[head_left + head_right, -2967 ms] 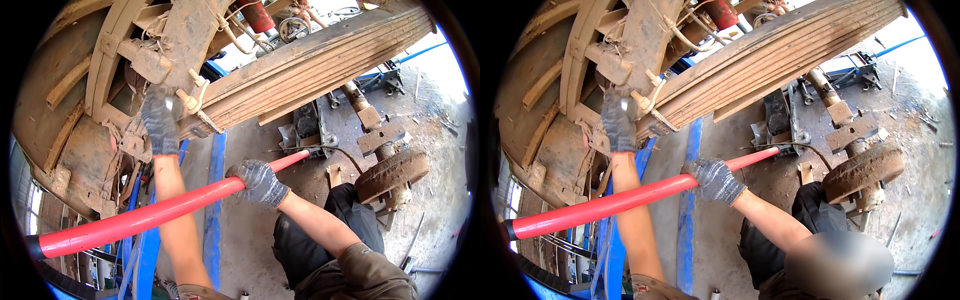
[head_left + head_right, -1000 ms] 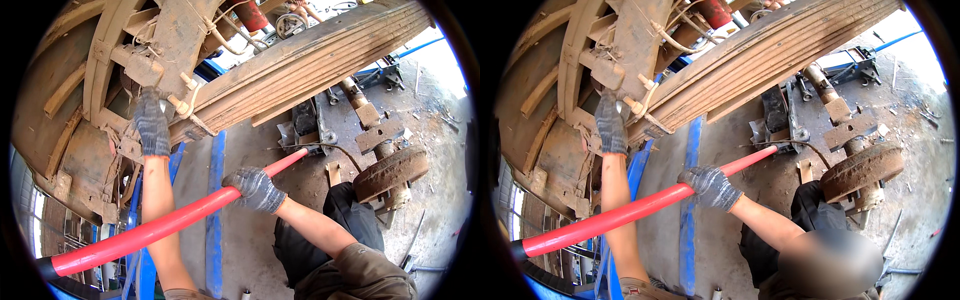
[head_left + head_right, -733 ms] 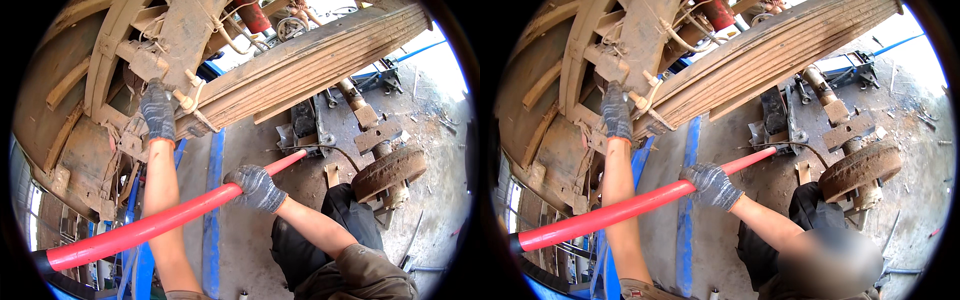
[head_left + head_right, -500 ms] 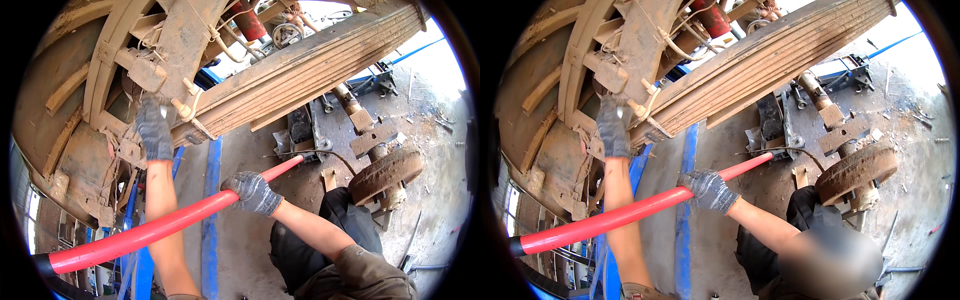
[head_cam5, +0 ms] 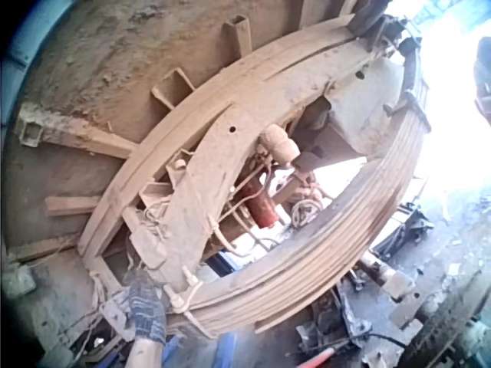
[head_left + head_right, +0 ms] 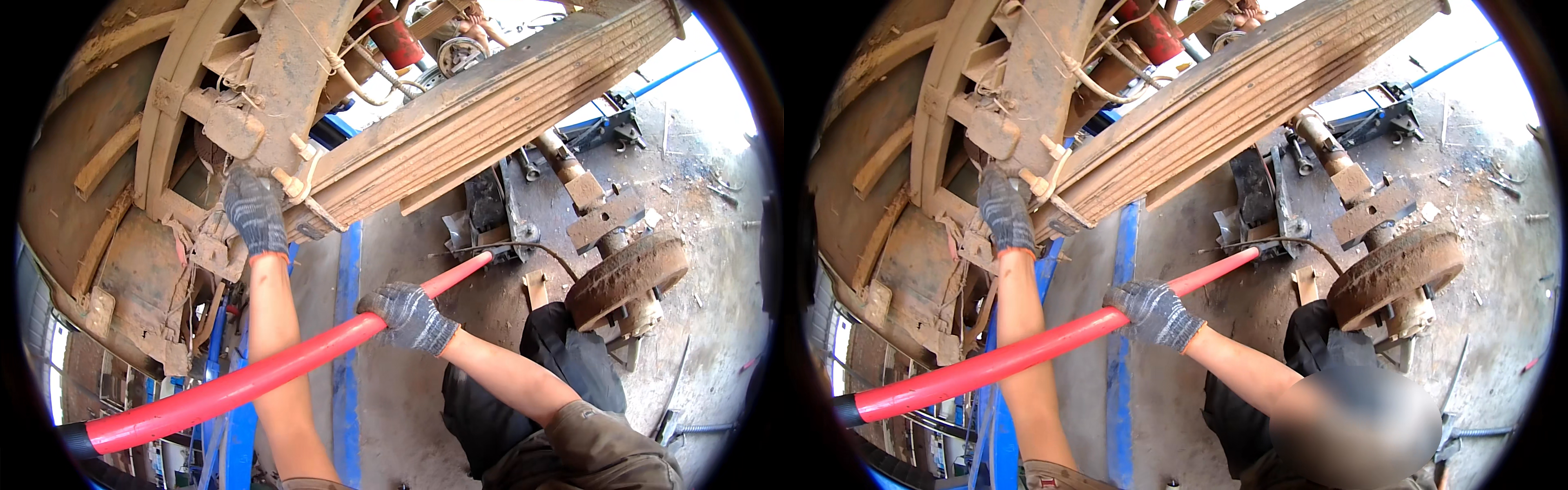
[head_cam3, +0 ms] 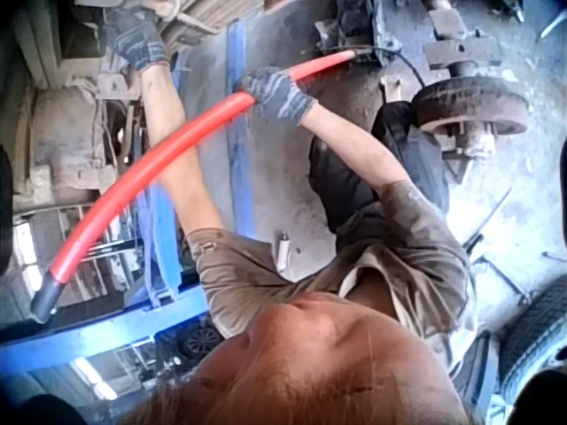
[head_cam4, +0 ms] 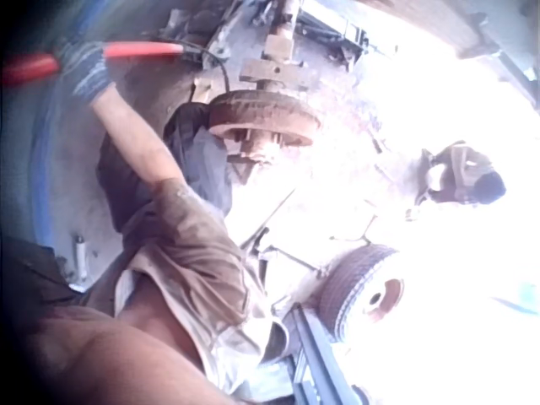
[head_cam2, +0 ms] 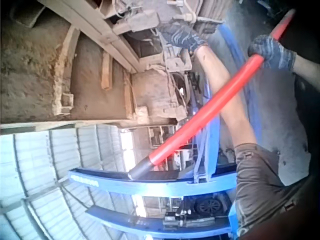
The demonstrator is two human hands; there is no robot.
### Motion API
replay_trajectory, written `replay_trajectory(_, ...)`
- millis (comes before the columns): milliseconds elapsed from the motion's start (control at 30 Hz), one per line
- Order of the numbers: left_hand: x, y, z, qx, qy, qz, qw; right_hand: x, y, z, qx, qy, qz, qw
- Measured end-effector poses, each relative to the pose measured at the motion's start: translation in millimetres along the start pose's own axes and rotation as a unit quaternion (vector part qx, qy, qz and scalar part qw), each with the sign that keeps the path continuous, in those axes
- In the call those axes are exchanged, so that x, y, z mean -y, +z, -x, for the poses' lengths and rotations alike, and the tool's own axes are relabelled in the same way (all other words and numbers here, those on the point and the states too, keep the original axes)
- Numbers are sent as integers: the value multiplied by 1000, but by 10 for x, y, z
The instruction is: The person uses a red pry bar to manipulate and separate the leaf spring assembly from the vehicle's chassis. They repeatedly insert the bar into the suspension gap and apply leverage to adjust the alignment of the metal components.
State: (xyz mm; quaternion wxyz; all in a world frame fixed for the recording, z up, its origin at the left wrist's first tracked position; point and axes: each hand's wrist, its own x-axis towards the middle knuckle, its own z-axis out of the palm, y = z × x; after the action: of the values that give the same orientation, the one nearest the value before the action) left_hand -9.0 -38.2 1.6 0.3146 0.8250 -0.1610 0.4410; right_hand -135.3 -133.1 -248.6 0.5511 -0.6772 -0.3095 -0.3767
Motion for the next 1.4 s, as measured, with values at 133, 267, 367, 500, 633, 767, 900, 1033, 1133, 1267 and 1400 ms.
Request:
replay_trajectory(133,-581,54,554,-32,-84,167,982,-58,0,38,-3,5,9,1000)
replay_trajectory(267,-236,-80,459,-39,80,65,994,32,14,46,2,2,-8,1000)
replay_trajectory(367,-324,-43,237,-40,-66,220,972,-36,49,66,6,0,-8,1000)
replay_trajectory(500,-394,-49,329,-36,-115,235,965,5,14,44,3,3,-12,1000)
replay_trajectory(633,-325,-30,512,3,139,39,990,28,-19,38,9,20,-15,1000)
replay_trajectory(767,-355,-44,416,-32,129,23,991,26,26,59,-16,-5,-16,1000)
replay_trajectory(900,-505,-11,457,2,149,32,988,82,-44,75,-5,13,-15,1000)
replay_trajectory(1033,-446,-44,483,7,218,-16,976,92,-74,100,12,15,-23,1000)
replay_trajectory(1133,-411,-83,430,13,257,-15,966,84,-33,193,22,6,-18,1000)
replay_trajectory(1267,-416,-145,437,39,227,-48,972,136,-36,264,41,14,-10,999)
replay_trajectory(1400,-505,-142,442,31,310,-125,942,172,-99,248,76,38,4,996)
